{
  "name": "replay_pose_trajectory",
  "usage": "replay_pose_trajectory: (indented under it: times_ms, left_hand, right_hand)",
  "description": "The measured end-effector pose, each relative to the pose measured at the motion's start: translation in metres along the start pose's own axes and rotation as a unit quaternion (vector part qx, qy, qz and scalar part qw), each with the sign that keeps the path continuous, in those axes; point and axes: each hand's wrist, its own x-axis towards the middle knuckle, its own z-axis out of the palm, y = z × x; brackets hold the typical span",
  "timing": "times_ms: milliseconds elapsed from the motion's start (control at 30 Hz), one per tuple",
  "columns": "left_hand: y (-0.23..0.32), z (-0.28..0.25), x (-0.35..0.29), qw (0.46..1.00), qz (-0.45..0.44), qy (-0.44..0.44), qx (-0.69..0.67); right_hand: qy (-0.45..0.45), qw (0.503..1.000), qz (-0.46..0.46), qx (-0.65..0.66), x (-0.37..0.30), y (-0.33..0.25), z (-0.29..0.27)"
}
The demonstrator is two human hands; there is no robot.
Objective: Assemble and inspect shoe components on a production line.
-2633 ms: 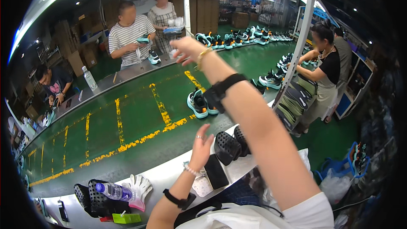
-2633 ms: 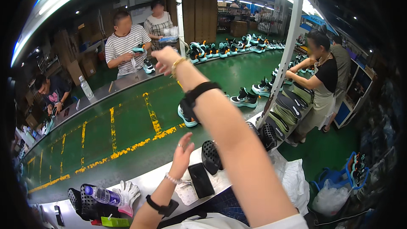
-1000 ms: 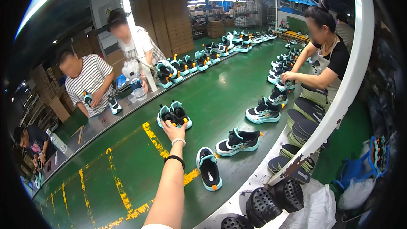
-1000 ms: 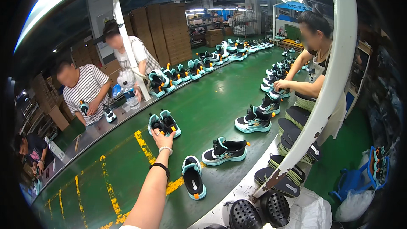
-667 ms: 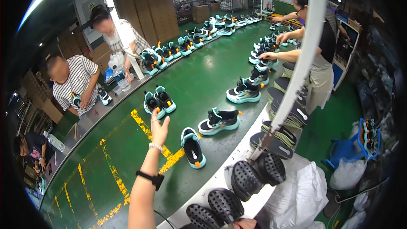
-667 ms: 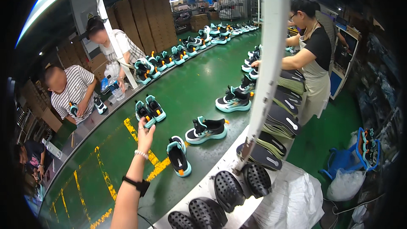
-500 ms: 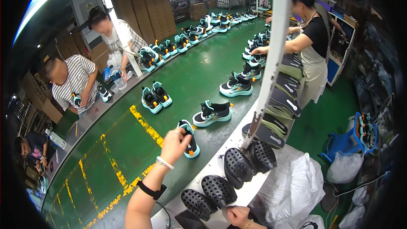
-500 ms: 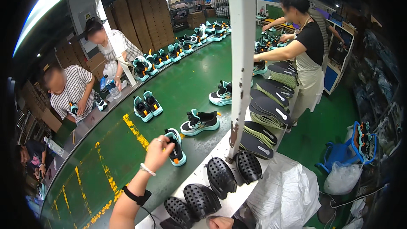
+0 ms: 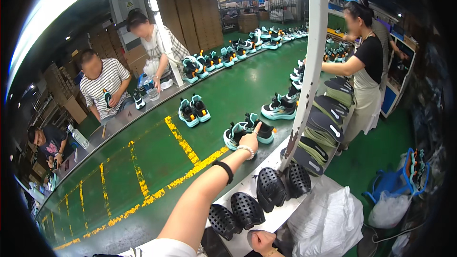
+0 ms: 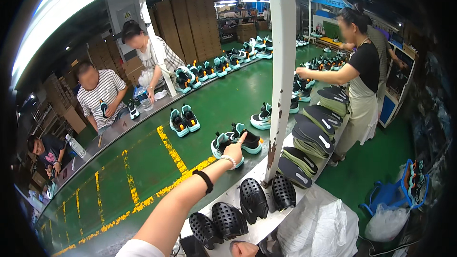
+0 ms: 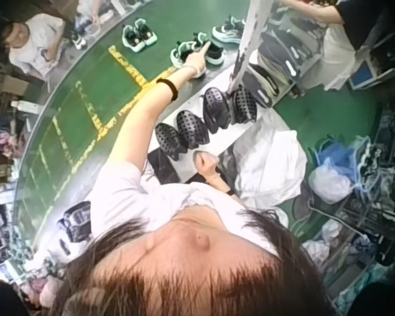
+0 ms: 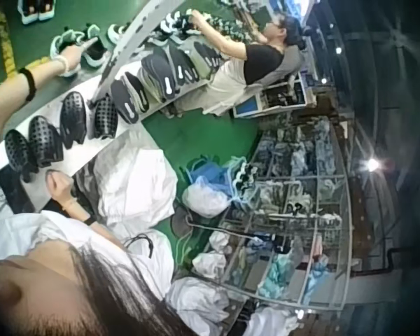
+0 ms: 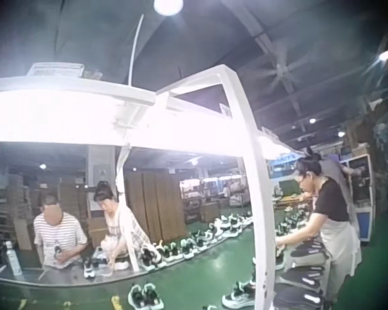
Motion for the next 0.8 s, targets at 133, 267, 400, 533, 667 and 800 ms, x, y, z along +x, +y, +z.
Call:
replay_pose_trajectory:
  times_ms: [133,267,400,533,667,800]
  left_hand:
    - [-0.022,0.016,0.034,0.993,0.026,-0.050,0.102]
    - [0.014,-0.046,0.031,0.990,0.131,0.062,0.000]
    - [-0.129,-0.099,0.067,0.972,-0.039,0.222,0.060]
    - [-0.259,-0.093,0.091,0.969,-0.175,0.118,0.128]
    - [-0.293,-0.077,0.102,0.969,-0.169,0.028,0.176]
    - [-0.311,-0.070,0.113,0.965,-0.174,0.034,0.191]
  right_hand:
    - [0.031,0.999,-0.040,0.009,0.005,-0.004,0.008]
    - [0.052,0.997,-0.045,-0.038,0.014,0.001,-0.003]
    - [-0.001,0.997,-0.073,-0.003,0.026,0.017,0.025]
    - [-0.030,0.989,-0.127,-0.063,0.084,0.047,0.088]
    - [-0.072,0.974,-0.171,-0.132,0.167,0.083,0.183]
    - [-0.135,0.952,-0.223,-0.158,0.281,0.098,0.334]
